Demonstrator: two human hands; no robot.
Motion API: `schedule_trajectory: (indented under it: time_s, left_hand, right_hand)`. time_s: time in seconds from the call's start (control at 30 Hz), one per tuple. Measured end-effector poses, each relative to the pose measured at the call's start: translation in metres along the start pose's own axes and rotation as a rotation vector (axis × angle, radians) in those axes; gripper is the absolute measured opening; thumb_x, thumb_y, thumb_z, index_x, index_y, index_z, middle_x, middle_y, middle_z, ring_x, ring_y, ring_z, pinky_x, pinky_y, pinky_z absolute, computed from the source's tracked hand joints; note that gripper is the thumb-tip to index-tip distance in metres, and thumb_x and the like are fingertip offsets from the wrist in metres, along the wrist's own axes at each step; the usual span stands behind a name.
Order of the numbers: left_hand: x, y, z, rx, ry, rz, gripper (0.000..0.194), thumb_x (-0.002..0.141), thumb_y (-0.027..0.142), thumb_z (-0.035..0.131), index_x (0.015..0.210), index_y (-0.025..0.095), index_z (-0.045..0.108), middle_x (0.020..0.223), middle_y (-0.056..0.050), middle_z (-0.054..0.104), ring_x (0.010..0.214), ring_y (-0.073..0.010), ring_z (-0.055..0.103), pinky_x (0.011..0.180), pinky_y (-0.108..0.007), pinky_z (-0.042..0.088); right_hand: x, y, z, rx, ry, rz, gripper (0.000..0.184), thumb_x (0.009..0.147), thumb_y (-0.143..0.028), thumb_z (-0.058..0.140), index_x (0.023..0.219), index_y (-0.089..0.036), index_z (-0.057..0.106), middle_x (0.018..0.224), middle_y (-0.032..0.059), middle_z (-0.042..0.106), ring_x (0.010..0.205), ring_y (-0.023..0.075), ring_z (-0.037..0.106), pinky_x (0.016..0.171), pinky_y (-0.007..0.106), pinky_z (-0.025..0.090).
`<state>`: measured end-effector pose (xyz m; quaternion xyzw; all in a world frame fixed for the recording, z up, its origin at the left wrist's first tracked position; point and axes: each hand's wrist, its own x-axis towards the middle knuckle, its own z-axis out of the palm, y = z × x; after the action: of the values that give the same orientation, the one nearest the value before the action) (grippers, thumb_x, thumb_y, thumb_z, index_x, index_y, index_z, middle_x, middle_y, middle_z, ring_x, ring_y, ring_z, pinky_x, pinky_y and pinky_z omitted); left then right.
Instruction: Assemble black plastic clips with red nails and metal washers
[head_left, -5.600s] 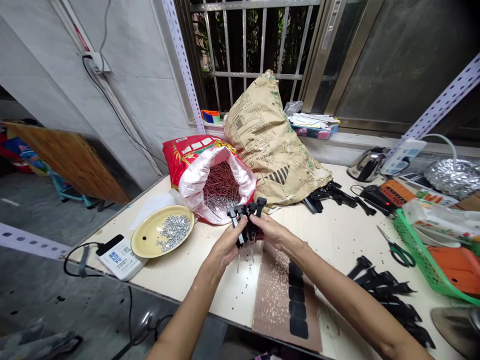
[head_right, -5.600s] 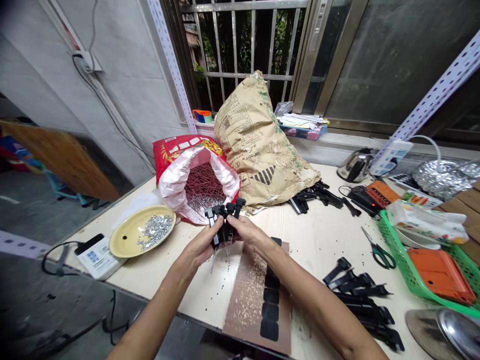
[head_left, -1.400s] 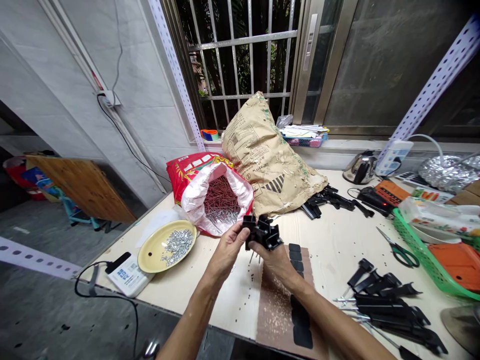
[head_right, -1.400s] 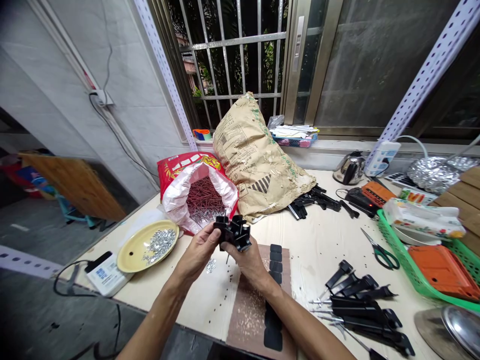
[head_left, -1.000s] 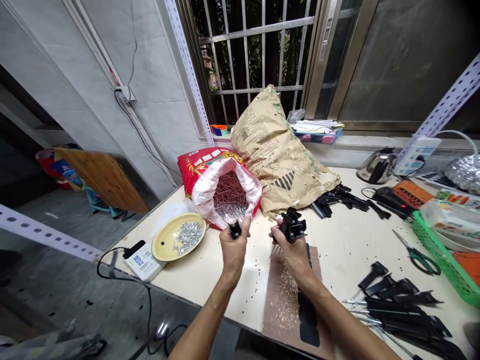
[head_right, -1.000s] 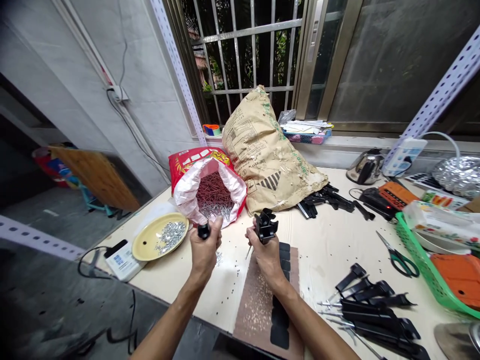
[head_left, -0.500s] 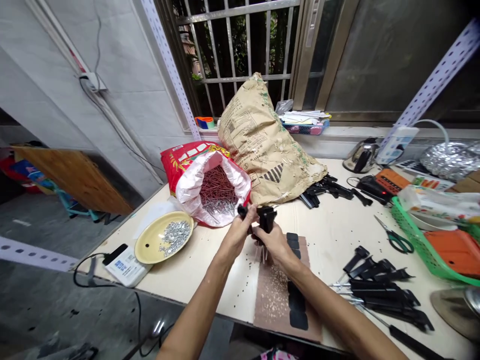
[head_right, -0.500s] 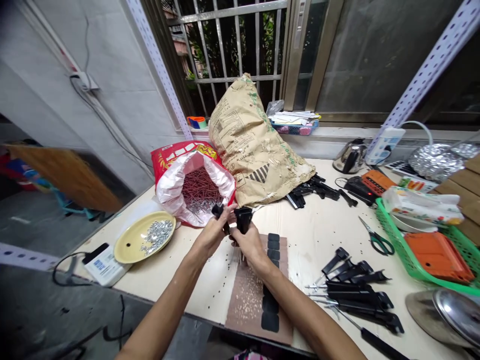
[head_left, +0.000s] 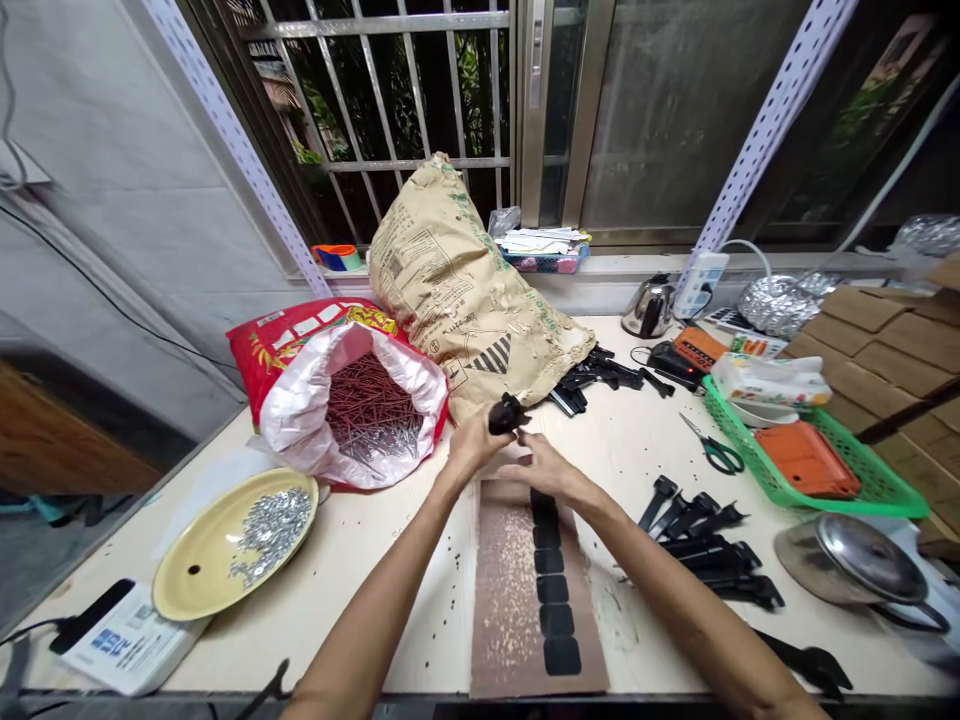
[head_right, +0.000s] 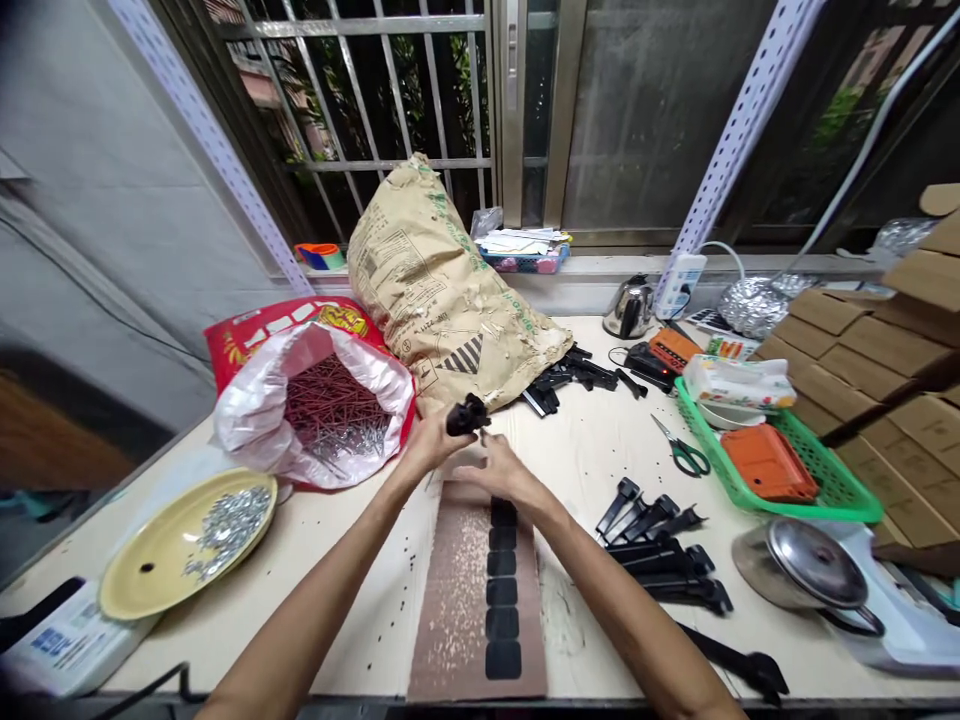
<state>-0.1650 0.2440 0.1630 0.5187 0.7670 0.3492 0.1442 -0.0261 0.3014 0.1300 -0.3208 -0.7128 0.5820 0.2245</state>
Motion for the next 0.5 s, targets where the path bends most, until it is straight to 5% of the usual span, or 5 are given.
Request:
schedule_trajectory:
  time_s: [0.17, 0.27, 0.4, 0.5]
  left_hand:
    - [-0.003, -0.007, 0.041, 0.197, -0.185, 0.148, 0.053, 0.067, 0.025, 0.07, 0.118, 0.018, 0.058, 0.102, -0.014, 0.065, 0.098, -0.0337, 0.057, 0.084, -0.042, 0.042]
    - [-0.005, -0.017, 0.052, 0.21, -0.259, 0.217, 0.06, 0.071, 0.02, 0.065, 0.128, 0.014, 0.049, 0.108, -0.016, 0.062, 0.102, -0.0309, 0.054, 0.088, -0.041, 0.042]
    - [-0.004, -0.026, 0.043, 0.22, -0.311, 0.28, 0.059, 0.076, 0.009, 0.052, 0.134, 0.013, 0.042, 0.122, -0.017, 0.056, 0.114, -0.0272, 0.049, 0.097, -0.041, 0.037]
    - [-0.017, -0.006, 0.026, 0.25, -0.256, 0.29, 0.065, 0.076, 0.004, 0.048, 0.139, 0.01, 0.033, 0.139, -0.019, 0.041, 0.132, -0.0298, 0.031, 0.108, -0.047, 0.025]
  right_hand:
    - [-0.025, 0.027, -0.059, -0.007, 0.314, 0.083, 0.078, 0.067, -0.047, 0.066, 0.133, -0.014, 0.042, 0.123, 0.0151, 0.048, 0.08, 0.0182, 0.058, 0.071, 0.035, 0.05]
    - [-0.036, 0.036, -0.083, -0.069, 0.373, 0.071, 0.075, 0.068, -0.046, 0.065, 0.132, -0.013, 0.045, 0.12, 0.0155, 0.051, 0.08, 0.0185, 0.059, 0.071, 0.034, 0.05]
    - [-0.041, 0.04, -0.095, -0.03, 0.39, 0.067, 0.066, 0.069, -0.046, 0.065, 0.125, -0.015, 0.052, 0.117, 0.0133, 0.055, 0.074, 0.0169, 0.06, 0.067, 0.033, 0.05]
    - [-0.044, 0.028, -0.092, 0.086, 0.399, 0.057, 0.058, 0.071, -0.05, 0.063, 0.116, -0.014, 0.058, 0.108, 0.0114, 0.059, 0.07, 0.0156, 0.06, 0.061, 0.03, 0.049]
